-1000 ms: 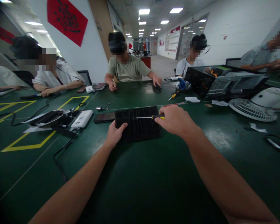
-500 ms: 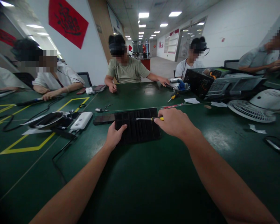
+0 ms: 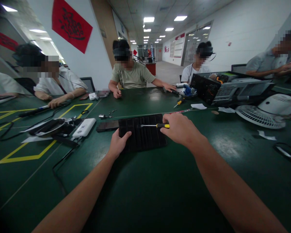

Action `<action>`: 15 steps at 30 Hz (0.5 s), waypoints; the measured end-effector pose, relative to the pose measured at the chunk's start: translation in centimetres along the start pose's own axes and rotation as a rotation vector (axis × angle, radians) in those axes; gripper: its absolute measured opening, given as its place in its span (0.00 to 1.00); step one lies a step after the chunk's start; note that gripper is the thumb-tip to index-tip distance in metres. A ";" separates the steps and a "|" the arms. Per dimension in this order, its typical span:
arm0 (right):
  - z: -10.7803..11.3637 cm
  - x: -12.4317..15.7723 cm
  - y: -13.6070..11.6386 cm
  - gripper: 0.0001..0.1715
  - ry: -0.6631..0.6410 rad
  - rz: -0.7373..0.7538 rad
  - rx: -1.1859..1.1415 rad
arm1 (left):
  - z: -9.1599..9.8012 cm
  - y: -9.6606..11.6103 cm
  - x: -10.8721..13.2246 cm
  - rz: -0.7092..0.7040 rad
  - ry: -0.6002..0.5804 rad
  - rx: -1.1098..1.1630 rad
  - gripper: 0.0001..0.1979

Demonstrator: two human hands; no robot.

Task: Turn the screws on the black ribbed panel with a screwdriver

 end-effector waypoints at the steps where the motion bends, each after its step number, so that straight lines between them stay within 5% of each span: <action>1: 0.0 0.0 0.0 0.09 -0.002 -0.001 -0.006 | 0.0 0.0 0.0 -0.001 -0.002 0.000 0.18; 15: -0.4 0.0 0.1 0.09 -0.045 -0.009 -0.050 | -0.1 -0.7 -0.2 0.025 0.001 0.053 0.19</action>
Point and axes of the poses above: each hand's wrist, its own x-axis away from the middle knuckle, its own z-axis out of the back of the hand, y = z × x, the point moved 6 cm from there along -x, towards the middle knuckle, and after that the axes turned 3 degrees about -z, right-handed, at the moved point
